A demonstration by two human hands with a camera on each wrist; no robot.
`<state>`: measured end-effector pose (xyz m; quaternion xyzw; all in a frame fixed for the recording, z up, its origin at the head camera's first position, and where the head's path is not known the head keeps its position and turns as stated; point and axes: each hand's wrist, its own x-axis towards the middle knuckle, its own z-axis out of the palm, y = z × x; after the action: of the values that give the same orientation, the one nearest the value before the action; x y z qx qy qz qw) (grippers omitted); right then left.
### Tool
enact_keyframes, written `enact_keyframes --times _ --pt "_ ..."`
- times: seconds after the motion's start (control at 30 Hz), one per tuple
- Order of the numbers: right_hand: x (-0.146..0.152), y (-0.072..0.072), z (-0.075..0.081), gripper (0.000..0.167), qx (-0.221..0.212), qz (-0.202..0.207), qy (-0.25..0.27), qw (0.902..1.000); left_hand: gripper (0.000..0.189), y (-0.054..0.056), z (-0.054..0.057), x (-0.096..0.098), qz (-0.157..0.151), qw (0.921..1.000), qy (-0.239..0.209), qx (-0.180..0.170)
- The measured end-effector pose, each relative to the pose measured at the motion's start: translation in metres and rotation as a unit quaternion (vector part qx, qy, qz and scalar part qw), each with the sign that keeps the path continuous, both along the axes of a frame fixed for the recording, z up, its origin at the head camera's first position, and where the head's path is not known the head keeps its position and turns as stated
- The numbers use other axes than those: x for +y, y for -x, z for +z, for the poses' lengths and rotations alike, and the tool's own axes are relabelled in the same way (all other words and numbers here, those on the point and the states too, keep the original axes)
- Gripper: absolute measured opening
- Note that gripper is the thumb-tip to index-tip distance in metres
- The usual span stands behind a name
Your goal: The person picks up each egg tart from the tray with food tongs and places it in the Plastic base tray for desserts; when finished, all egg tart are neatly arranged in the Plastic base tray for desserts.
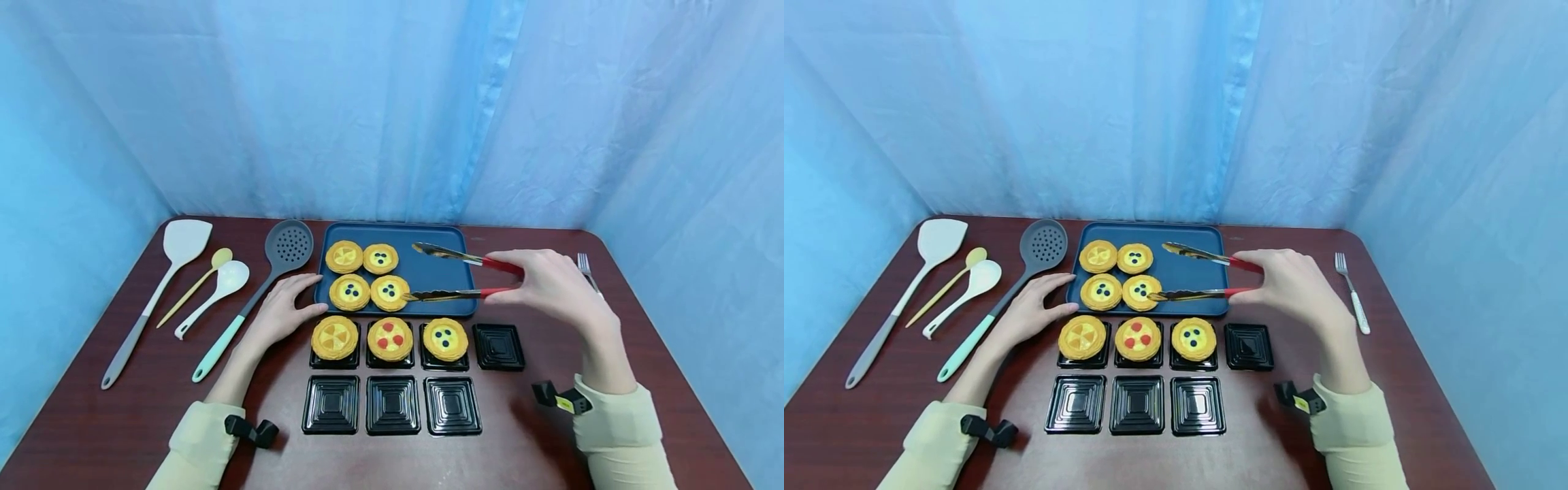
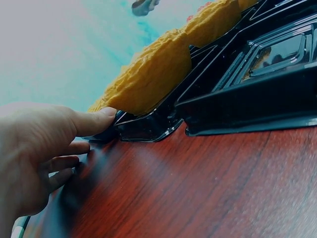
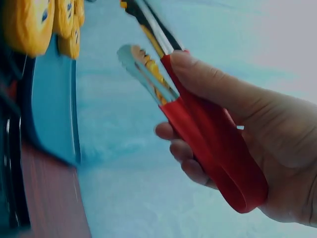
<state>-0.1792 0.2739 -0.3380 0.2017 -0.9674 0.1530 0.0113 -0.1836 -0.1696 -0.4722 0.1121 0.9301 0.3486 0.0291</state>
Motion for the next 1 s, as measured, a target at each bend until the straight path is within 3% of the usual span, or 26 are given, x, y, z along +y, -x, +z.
enact_keyframes --times 0.17,0.37,1.0 --pt "-0.022 0.011 -0.003 0.061 0.014 -0.019 -0.019 0.9995 0.065 0.000 -0.001 0.000 0.000 1.0000 0.002 0.000" --pt "-0.036 0.018 -0.005 0.065 0.000 -0.001 -0.046 0.9990 0.065 0.000 -0.002 0.001 -0.001 1.0000 0.002 0.001" --pt "-0.044 0.018 -0.013 0.061 -0.021 0.014 -0.080 0.9965 0.065 0.001 -0.002 0.001 -0.002 1.0000 0.000 0.003"
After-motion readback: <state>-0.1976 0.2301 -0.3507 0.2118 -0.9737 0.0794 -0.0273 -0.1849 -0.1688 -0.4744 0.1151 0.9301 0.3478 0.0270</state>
